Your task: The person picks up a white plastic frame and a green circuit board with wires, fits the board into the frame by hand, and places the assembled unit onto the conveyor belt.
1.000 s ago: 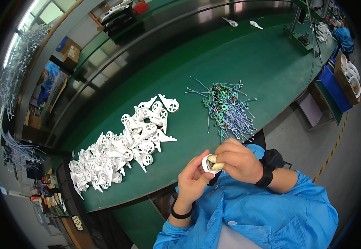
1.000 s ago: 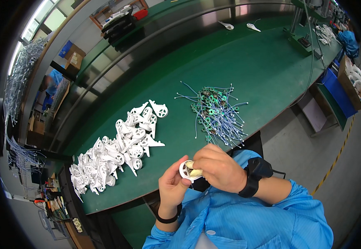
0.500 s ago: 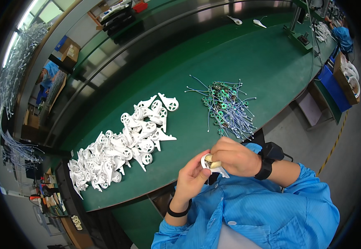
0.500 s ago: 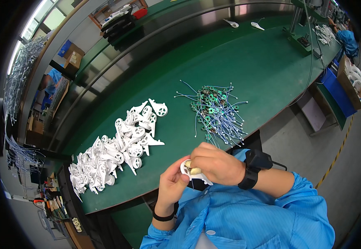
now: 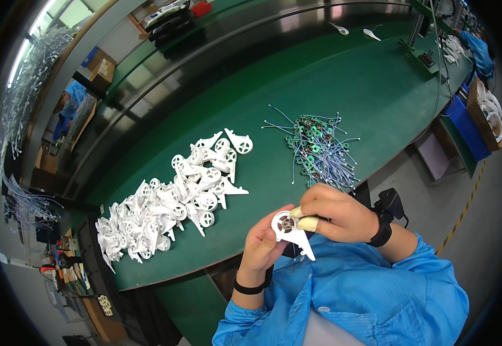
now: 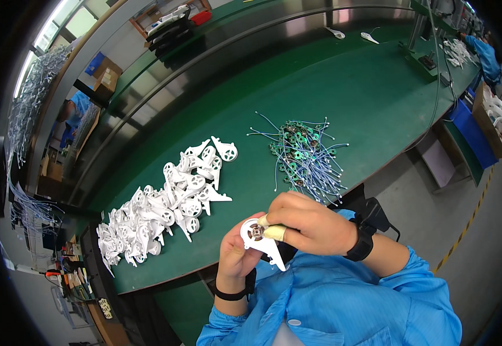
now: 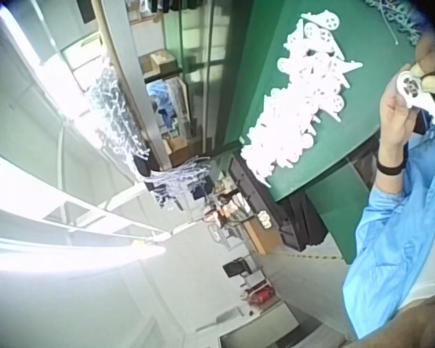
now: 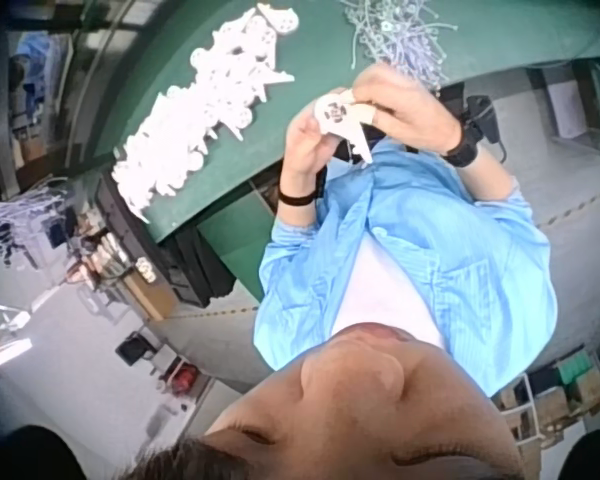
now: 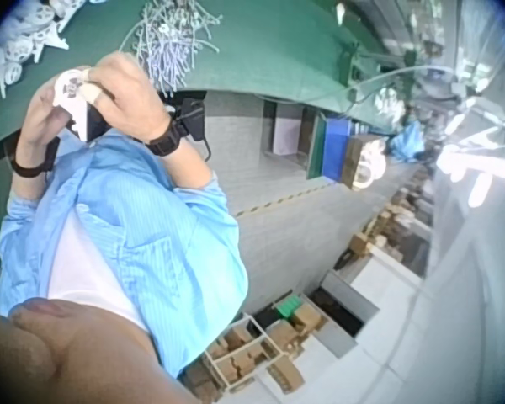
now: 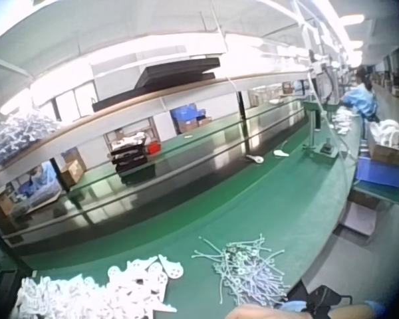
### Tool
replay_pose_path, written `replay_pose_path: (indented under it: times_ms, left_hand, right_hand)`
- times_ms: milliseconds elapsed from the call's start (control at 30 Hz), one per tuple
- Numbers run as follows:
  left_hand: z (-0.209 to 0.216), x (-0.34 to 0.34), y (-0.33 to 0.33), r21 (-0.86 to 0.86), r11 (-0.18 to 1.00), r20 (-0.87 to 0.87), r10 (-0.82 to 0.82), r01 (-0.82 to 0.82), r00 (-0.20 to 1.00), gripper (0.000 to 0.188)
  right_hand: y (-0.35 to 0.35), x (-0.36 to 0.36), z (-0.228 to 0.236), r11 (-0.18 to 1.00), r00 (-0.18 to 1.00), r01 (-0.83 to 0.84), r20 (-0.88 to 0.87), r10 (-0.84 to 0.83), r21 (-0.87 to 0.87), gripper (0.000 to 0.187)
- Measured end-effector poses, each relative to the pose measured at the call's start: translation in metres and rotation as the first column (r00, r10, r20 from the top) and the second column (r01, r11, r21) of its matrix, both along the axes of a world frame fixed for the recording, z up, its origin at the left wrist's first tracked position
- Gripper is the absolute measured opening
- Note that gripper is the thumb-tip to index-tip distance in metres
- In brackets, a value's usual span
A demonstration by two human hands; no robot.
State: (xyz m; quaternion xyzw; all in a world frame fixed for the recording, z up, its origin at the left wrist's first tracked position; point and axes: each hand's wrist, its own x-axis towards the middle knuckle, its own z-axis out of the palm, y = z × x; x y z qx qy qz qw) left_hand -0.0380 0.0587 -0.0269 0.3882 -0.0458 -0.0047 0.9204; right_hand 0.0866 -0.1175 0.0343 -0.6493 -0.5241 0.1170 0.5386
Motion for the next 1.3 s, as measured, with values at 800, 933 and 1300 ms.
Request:
replay_pose_path:
  times_ms: [800, 933, 1300]
  left_hand:
    - [-0.011, -0.003, 0.017, -0.078, 0.996, 0.001, -0.048, 0.048, 0.999, 0.063]
    - [-0.018, -0.007, 0.020, -0.110, 0.994, -0.008, -0.016, 0.015, 1.000, 0.061]
    - [-0.018, -0.003, 0.041, 0.247, 0.959, -0.260, 0.205, -0.140, 0.943, 0.054]
  right_hand:
    - [0.027, 0.005, -0.003, 0.997, 0.972, 0.059, -0.223, -0.067, -0.043, 0.015]
    - [0.038, 0.005, -0.001, 0.995, 0.996, -0.077, -0.046, 0.074, -0.060, 0.020]
    - [0.069, 0.047, -0.027, 0.932, 0.900, -0.134, -0.435, -0.028, -0.336, 0.024]
